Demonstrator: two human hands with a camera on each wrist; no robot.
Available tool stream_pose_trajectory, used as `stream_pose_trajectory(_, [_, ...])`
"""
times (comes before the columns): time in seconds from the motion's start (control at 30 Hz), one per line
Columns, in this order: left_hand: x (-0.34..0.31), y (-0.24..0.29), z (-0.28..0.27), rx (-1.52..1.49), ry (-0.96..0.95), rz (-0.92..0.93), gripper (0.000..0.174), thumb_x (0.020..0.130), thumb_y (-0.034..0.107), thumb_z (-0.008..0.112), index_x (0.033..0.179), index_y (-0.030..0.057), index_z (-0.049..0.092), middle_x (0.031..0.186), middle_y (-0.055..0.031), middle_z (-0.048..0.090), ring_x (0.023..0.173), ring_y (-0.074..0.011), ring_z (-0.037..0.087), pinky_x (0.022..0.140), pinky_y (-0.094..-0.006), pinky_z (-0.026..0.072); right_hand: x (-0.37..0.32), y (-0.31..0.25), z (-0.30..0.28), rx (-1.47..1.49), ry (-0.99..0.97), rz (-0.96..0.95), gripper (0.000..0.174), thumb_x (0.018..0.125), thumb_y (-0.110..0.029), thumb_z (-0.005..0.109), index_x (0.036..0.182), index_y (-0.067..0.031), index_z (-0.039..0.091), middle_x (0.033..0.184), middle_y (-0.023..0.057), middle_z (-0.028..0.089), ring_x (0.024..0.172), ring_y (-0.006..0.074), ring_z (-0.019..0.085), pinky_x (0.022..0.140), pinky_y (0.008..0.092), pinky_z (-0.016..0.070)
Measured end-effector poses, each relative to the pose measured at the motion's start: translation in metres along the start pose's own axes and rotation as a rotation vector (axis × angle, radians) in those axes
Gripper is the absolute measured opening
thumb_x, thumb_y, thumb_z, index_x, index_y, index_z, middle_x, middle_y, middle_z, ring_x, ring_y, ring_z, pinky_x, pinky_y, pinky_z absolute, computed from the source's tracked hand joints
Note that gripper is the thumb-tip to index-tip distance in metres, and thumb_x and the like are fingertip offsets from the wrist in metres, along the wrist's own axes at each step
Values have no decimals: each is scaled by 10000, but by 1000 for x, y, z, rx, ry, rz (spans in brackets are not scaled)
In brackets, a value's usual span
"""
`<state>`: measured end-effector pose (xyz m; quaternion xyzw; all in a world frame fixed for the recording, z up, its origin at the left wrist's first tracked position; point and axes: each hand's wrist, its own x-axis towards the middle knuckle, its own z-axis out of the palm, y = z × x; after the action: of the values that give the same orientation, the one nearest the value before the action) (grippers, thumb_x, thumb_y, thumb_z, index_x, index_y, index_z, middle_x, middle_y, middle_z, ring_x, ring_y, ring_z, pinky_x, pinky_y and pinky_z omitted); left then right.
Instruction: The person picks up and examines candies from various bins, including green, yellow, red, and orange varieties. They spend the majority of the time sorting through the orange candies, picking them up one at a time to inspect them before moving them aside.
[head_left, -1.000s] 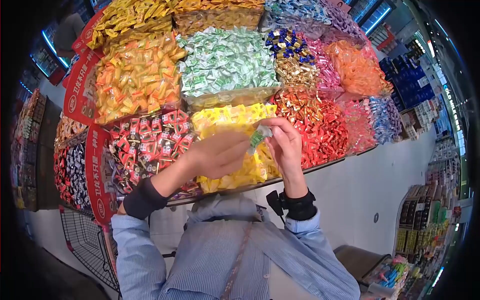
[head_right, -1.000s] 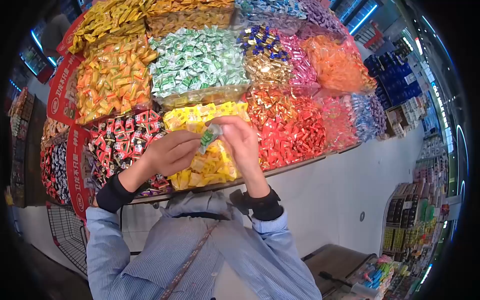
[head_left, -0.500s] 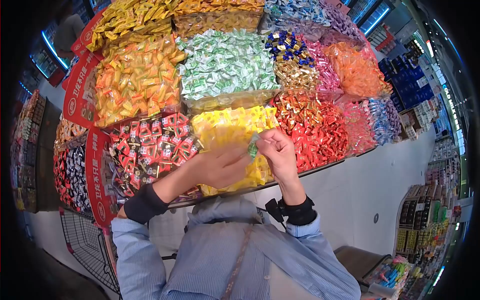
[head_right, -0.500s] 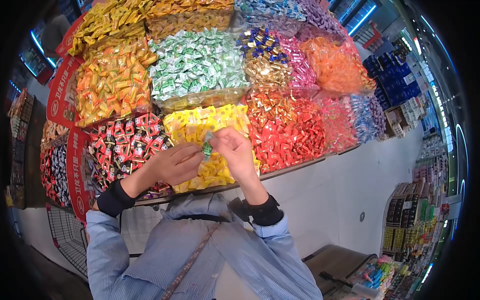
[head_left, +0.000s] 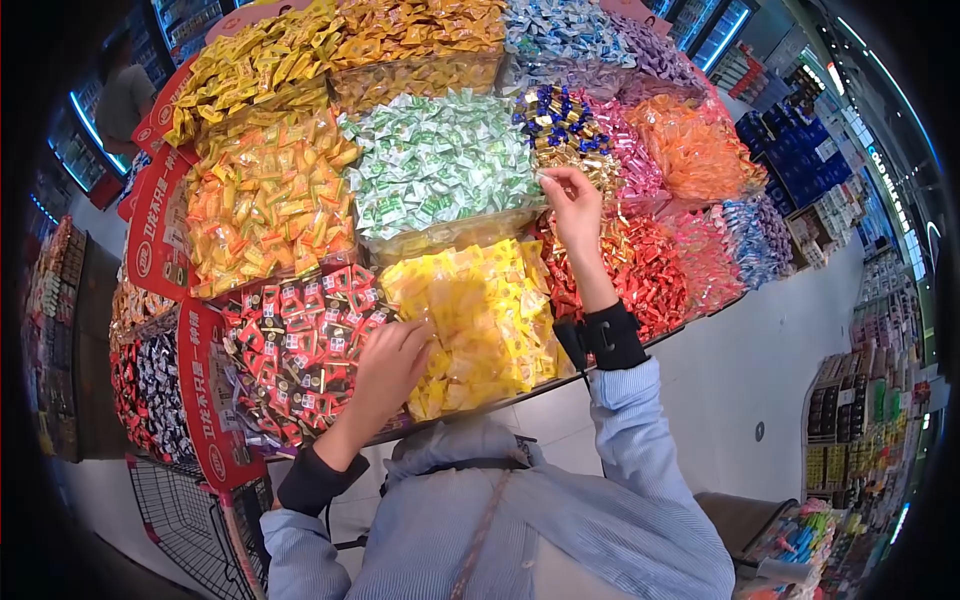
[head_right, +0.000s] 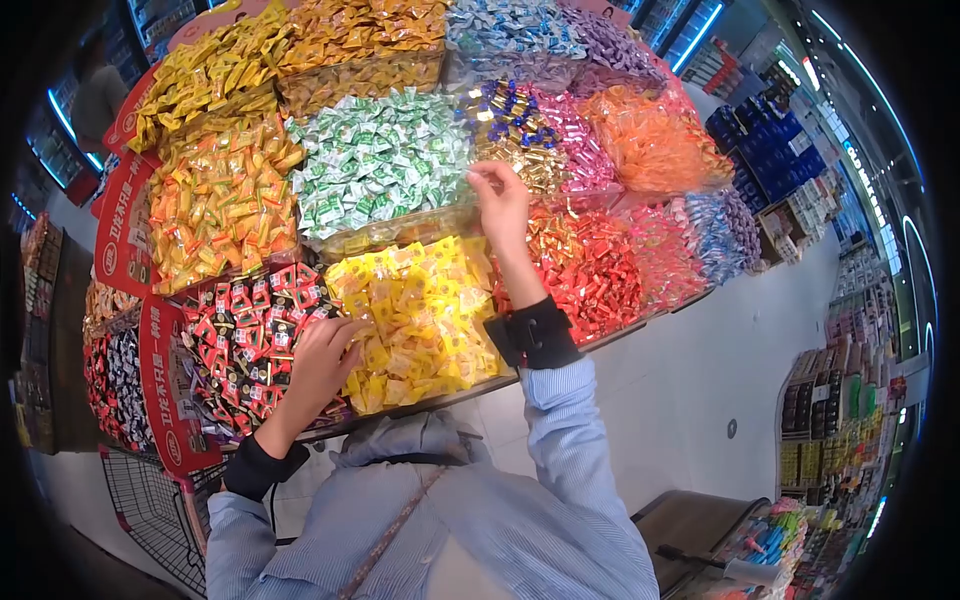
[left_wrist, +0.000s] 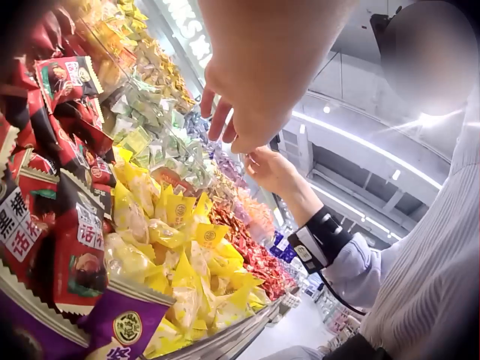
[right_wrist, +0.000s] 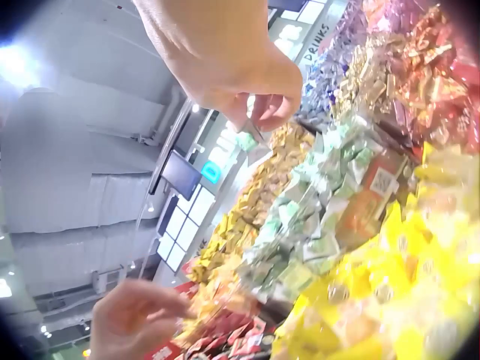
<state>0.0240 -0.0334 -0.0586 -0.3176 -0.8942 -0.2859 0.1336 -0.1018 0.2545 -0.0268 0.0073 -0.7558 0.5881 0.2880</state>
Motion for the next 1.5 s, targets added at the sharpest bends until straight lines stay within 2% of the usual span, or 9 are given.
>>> stream_pose_trajectory(0.3, [-21, -9, -14, -38, 11, -134, 239, 729, 97, 639, 953, 43, 577, 905, -81, 565, 861, -275, 523, 801, -364, 400, 42, 25, 37, -477, -230, -43, 105, 741, -109, 629, 837, -69, 636, 825, 121, 623, 820, 293, 566, 735, 372, 449])
stream_pose_trajectory(0.4, [-22, -11, -16, -50, 21, -152, 240, 731, 90, 638, 958, 43, 577, 903, -84, 569, 867, -277, 526, 801, -362, 403, 38, 24, 42, -646, -259, -96, 113, 740, -112, 634, 845, -71, 629, 862, 106, 606, 887, 290, 537, 765, 381, 436])
stream_pose_trajectory(0.43, [-23, -13, -16, -43, 26, -154, 237, 732, 88, 637, 957, 42, 578, 904, -89, 574, 876, -279, 527, 801, -361, 404, 36, 22, 42, -690, -249, -230, 152, 738, -95, 631, 885, -67, 605, 896, 109, 569, 927, 290, 512, 776, 376, 426])
stream_pose_trajectory(0.53, [-26, -15, -17, -54, 28, -176, 236, 738, 90, 634, 962, 41, 577, 914, -95, 577, 890, -283, 527, 808, -366, 403, 38, 5, 41, -589, -123, -300, 206, 727, -67, 634, 924, -54, 574, 898, 122, 539, 937, 300, 498, 789, 381, 417])
stream_pose_trajectory(0.67, [-29, -17, -20, -75, 13, -215, 233, 750, 94, 627, 971, 39, 578, 930, -103, 579, 906, -287, 528, 816, -369, 402, 24, -66, 26, -370, 19, -378, 188, 745, -22, 636, 922, -31, 574, 806, 63, 524, 701, 157, 516, 636, 260, 424])
stream_pose_trajectory(0.87, [-40, -27, -17, -80, 12, -245, 230, 760, 103, 626, 979, 45, 584, 936, -107, 584, 908, -283, 531, 812, -372, 406, -55, -94, -12, -285, 4, -350, 101, 764, -10, 594, 861, -21, 569, 776, 75, 532, 645, 183, 495, 593, 267, 413])
stream_pose_trajectory(1.07, [-45, -32, -6, -152, -3, -178, 236, 744, 103, 644, 965, 45, 587, 912, -104, 592, 873, -289, 543, 791, -369, 416, -126, -28, -4, -384, -429, -97, 134, 767, -26, 574, 900, -35, 588, 864, 108, 578, 850, 286, 553, 720, 357, 449])
stream_pose_trajectory(1.27, [-34, -20, 1, -166, 7, -89, 176, 741, 90, 639, 905, 45, 593, 854, -109, 579, 827, -291, 544, 767, -375, 418, -137, -5, 19, -569, -585, -17, 169, 733, -26, 555, 898, -27, 594, 898, 126, 590, 878, 321, 561, 755, 383, 453])
stream_pose_trajectory(1.5, [-35, -17, 6, -159, -20, -94, 182, 752, 107, 626, 920, 47, 591, 865, -103, 572, 860, -282, 532, 813, -381, 405, -146, -1, 41, -356, -728, -215, 143, 724, -47, 540, 849, -5, 595, 802, 159, 572, 793, 349, 559, 693, 400, 449])
